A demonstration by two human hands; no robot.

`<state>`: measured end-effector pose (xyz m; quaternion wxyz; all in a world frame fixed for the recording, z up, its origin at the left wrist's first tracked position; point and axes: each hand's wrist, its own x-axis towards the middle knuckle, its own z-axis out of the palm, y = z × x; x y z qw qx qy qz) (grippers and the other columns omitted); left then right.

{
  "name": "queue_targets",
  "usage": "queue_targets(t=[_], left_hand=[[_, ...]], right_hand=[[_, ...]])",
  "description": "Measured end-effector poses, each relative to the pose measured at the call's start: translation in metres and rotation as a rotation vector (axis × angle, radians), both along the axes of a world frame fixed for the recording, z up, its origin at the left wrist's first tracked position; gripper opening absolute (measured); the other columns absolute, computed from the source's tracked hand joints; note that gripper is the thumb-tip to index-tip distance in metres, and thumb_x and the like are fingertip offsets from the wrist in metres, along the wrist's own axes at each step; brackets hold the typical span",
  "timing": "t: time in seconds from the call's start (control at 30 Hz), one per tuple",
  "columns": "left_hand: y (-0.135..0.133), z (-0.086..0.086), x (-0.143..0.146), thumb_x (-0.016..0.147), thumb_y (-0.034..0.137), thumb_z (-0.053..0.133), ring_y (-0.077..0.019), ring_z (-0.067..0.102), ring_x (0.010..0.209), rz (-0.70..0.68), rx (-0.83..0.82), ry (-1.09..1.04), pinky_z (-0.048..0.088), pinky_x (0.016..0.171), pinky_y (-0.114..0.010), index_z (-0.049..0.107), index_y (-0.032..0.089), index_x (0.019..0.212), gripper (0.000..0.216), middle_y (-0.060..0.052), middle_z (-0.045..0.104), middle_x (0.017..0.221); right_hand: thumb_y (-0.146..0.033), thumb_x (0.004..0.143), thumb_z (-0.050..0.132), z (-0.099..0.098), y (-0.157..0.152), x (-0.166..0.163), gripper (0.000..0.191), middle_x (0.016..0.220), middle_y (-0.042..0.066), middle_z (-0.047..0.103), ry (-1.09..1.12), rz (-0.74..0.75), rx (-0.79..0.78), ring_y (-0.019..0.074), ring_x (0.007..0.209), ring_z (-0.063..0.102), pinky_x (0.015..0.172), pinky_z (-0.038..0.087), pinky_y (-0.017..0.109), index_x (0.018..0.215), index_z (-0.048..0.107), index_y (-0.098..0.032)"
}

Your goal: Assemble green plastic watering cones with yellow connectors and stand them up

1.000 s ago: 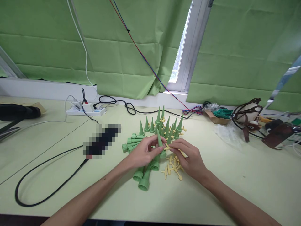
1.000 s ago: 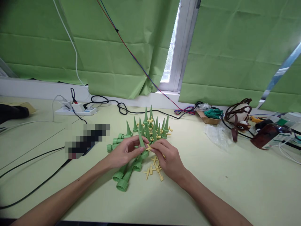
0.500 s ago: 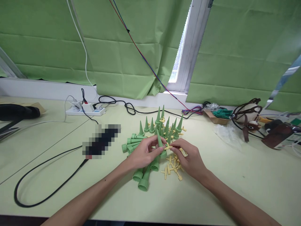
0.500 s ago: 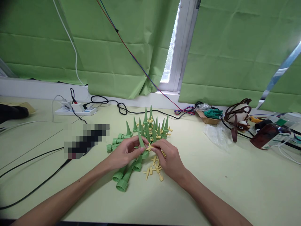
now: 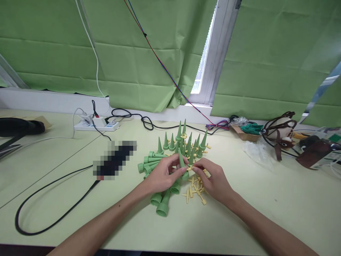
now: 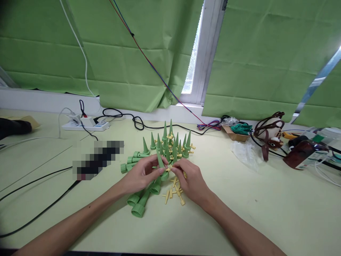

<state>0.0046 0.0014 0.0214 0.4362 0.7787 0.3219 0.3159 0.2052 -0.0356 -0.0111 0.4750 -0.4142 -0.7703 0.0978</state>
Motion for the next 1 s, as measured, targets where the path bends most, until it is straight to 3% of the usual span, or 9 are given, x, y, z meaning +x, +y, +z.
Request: queue_targets(t=[0.3, 0.57, 0.7, 0.77, 0.87, 0.93, 1.0], left_hand=[[-0.0030, -0.0008, 0.0004, 0.093, 0.040, 0.054, -0.0123, 0.045, 0.065, -0.025, 0.060, 0.049, 0.035, 0.056, -0.024, 0.061, 0.018, 0.104, 0.025, 0.001, 0.052, 0.076], [-0.0011, -0.0043, -0.0002, 0.094, 0.037, 0.054, -0.0143, 0.051, 0.069, -0.043, 0.078, 0.070, 0.039, 0.060, -0.025, 0.060, 0.019, 0.101, 0.021, -0.001, 0.058, 0.081], [-0.0011, -0.0032, 0.0001, 0.094, 0.037, 0.054, -0.0135, 0.048, 0.068, -0.023, 0.090, 0.069, 0.038, 0.059, -0.025, 0.061, 0.019, 0.100, 0.020, 0.000, 0.054, 0.076], [-0.0012, -0.0017, 0.0001, 0.094, 0.037, 0.055, -0.0125, 0.046, 0.065, -0.009, 0.079, 0.061, 0.035, 0.056, -0.024, 0.061, 0.019, 0.102, 0.021, 0.001, 0.052, 0.074], [-0.0004, 0.0006, -0.0003, 0.094, 0.038, 0.056, -0.0118, 0.043, 0.064, 0.012, 0.047, 0.026, 0.033, 0.053, -0.023, 0.061, 0.019, 0.102, 0.022, 0.001, 0.052, 0.075], [0.0007, 0.0015, -0.0005, 0.094, 0.038, 0.056, -0.0119, 0.044, 0.064, 0.017, 0.026, 0.002, 0.033, 0.053, -0.024, 0.061, 0.019, 0.102, 0.022, 0.000, 0.053, 0.076], [0.0017, 0.0020, -0.0008, 0.093, 0.038, 0.057, -0.0125, 0.045, 0.066, 0.022, 0.014, -0.012, 0.035, 0.053, -0.024, 0.060, 0.018, 0.103, 0.023, -0.001, 0.055, 0.078]], right_hand=[[-0.022, 0.100, 0.045, -0.0007, -0.0002, 0.0002, 0.024, 0.067, -0.001, 0.052, -0.064, -0.021, -0.056, 0.0138, 0.060, 0.047, 0.057, 0.038, 0.025, 0.078, 0.053, -0.020], [-0.029, 0.104, 0.037, -0.0014, 0.0007, -0.0016, 0.040, 0.059, -0.004, 0.038, -0.117, -0.048, -0.100, 0.0124, 0.053, 0.036, 0.052, 0.031, 0.027, 0.065, 0.036, -0.022], [-0.028, 0.103, 0.039, -0.0021, 0.0002, -0.0024, 0.039, 0.058, -0.004, 0.040, -0.105, -0.063, -0.114, 0.0125, 0.053, 0.038, 0.052, 0.032, 0.026, 0.065, 0.040, -0.021], [-0.026, 0.103, 0.041, -0.0012, -0.0010, -0.0026, 0.031, 0.064, -0.002, 0.051, -0.083, -0.043, -0.119, 0.0134, 0.058, 0.046, 0.056, 0.038, 0.026, 0.074, 0.051, -0.020], [-0.021, 0.101, 0.044, 0.0005, -0.0028, -0.0022, 0.017, 0.092, 0.005, 0.068, -0.035, 0.033, -0.108, 0.0167, 0.077, 0.061, 0.068, 0.048, 0.028, 0.105, 0.061, -0.019], [-0.019, 0.100, 0.045, 0.0006, -0.0034, -0.0017, 0.022, 0.104, 0.008, 0.069, -0.025, 0.062, -0.080, 0.0186, 0.084, 0.064, 0.073, 0.051, 0.030, 0.117, 0.059, -0.020], [-0.019, 0.099, 0.047, -0.0001, -0.0032, -0.0013, 0.022, 0.101, 0.009, 0.069, -0.036, 0.072, -0.062, 0.0194, 0.082, 0.064, 0.073, 0.052, 0.032, 0.118, 0.059, -0.020]])
